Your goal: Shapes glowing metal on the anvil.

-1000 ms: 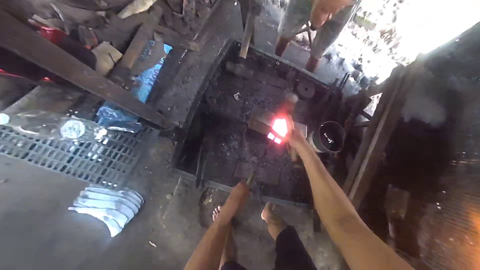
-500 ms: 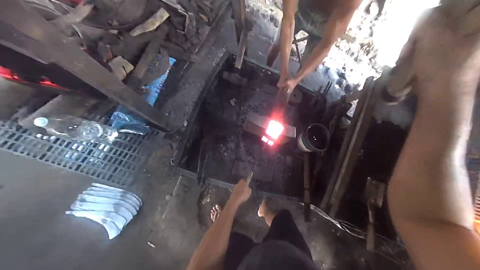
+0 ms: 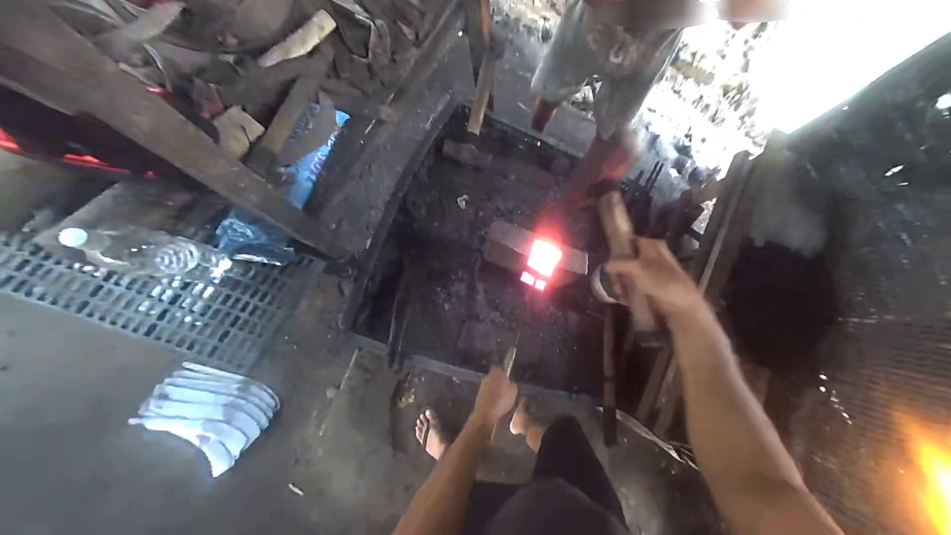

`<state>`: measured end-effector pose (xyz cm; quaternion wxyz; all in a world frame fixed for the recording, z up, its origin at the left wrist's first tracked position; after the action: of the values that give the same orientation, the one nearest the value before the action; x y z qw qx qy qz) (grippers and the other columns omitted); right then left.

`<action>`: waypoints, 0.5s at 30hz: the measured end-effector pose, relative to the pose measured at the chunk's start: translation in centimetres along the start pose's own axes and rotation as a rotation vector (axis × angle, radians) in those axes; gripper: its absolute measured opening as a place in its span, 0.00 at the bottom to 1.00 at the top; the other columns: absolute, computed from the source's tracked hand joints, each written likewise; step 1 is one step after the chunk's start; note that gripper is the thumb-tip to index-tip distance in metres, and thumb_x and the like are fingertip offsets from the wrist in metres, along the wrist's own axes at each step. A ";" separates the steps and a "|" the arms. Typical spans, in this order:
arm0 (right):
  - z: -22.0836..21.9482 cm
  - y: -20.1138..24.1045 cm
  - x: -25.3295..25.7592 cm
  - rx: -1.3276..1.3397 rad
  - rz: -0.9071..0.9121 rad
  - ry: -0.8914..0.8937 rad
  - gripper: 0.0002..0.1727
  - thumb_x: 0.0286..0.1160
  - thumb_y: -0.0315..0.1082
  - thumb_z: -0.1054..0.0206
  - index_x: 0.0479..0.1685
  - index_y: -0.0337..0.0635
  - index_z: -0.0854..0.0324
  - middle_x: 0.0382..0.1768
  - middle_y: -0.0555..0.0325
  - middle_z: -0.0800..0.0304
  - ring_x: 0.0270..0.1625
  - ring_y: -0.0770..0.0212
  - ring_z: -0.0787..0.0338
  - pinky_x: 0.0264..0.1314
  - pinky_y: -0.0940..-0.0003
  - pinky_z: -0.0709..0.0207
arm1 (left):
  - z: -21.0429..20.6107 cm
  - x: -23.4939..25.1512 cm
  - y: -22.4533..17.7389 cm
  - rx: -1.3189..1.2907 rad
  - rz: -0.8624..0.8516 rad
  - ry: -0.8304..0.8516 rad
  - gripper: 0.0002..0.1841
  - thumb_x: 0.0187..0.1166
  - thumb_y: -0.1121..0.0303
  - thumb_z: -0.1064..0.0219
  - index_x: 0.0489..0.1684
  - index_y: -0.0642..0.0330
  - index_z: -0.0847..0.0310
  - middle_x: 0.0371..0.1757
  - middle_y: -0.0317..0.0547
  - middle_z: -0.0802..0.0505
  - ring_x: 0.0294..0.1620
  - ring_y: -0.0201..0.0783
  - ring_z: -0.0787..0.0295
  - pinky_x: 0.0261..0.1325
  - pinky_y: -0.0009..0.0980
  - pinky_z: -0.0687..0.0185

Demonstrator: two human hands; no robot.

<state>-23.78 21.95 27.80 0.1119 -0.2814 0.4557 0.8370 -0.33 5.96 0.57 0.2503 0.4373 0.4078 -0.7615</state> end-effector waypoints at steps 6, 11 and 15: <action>10.9 15.4 -11.0 -0.265 0.561 -0.402 0.25 0.71 0.37 0.28 0.66 0.42 0.28 0.35 0.64 0.12 0.24 0.66 0.09 0.26 0.65 0.07 | -1.2 3.9 0.9 0.042 0.025 -0.064 0.26 0.82 0.62 0.40 0.77 0.64 0.31 0.63 0.61 0.10 0.63 0.56 0.09 0.64 0.56 0.13; 10.8 16.0 -3.5 -0.303 0.743 -0.833 0.24 0.72 0.34 0.31 0.64 0.28 0.28 0.41 0.51 0.15 0.33 0.63 0.12 0.36 0.62 0.11 | -1.5 3.4 -0.1 0.032 0.101 -0.057 0.28 0.81 0.62 0.37 0.79 0.62 0.33 0.62 0.60 0.10 0.62 0.55 0.09 0.62 0.55 0.12; -2.9 -4.3 9.6 -0.196 0.224 -0.537 0.33 0.67 0.31 0.26 0.74 0.32 0.32 0.40 0.44 0.11 0.34 0.53 0.09 0.38 0.51 0.11 | -2.2 4.2 -0.4 0.018 0.109 -0.046 0.28 0.83 0.62 0.38 0.81 0.63 0.34 0.62 0.61 0.10 0.61 0.55 0.08 0.62 0.53 0.12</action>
<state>-28.64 21.27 18.09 0.1077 -0.0075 0.3552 0.9286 -1.66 7.91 -3.52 0.2968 0.4434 0.3705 -0.7603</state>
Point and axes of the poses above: each hand's wrist, its own x-axis towards the middle knuckle, its own z-axis out of the back of the hand, y = z × x, the point moved 6 cm from there along x, towards the middle knuckle
